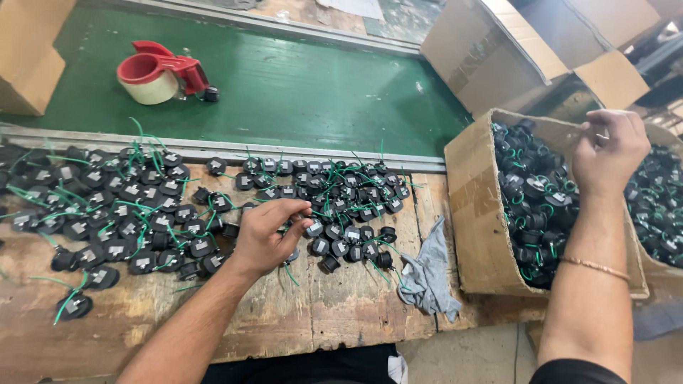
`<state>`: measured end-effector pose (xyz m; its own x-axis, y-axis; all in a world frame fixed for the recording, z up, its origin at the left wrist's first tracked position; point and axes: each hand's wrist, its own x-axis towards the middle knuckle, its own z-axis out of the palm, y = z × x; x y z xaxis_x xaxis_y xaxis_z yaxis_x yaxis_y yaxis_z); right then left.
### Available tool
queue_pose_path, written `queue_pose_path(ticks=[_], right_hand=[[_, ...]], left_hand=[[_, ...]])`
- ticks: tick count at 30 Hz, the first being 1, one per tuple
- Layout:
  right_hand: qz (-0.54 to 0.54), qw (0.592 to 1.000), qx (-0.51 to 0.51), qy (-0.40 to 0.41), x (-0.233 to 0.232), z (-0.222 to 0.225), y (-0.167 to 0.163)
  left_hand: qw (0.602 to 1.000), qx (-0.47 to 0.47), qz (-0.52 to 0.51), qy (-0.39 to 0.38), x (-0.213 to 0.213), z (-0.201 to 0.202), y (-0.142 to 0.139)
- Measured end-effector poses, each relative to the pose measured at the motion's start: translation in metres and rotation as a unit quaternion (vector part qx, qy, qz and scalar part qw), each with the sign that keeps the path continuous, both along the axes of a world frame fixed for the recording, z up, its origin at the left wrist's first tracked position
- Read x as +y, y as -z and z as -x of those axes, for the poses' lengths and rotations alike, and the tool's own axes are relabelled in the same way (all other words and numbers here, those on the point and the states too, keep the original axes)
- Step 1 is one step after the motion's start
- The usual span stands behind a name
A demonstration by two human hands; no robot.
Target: The person picks up black plug-shaped components with green wires from the workbench, twists and folds the wire against each unit by hand, and places the finished units into a cardboard box beside the bench, working through the pile one unit at a time.
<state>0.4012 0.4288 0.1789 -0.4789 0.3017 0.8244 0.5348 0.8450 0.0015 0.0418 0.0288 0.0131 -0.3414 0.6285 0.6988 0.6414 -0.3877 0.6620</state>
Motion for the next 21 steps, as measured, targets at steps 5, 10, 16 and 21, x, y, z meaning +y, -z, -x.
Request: queue_pose_path(ticks=[5,10,16,21], right_hand=[[-0.057,0.994,0.012,-0.092,-0.076,0.022,-0.020],[-0.065,0.954,0.102,-0.274,-0.191,0.064,0.021],[0.264,0.868,0.045,-0.418,-0.267,0.160,0.114],[0.309,0.832,0.076,-0.455,-0.267,0.229,0.172]], left_hand=[[1.000,0.006,-0.006,-0.016,0.005,0.004,0.005],[0.991,0.032,0.084,0.100,0.001,0.030,0.009],[0.882,0.005,0.259,0.393,-0.012,0.059,0.000],[0.877,0.078,0.306,0.362,-0.016,0.047,-0.003]])
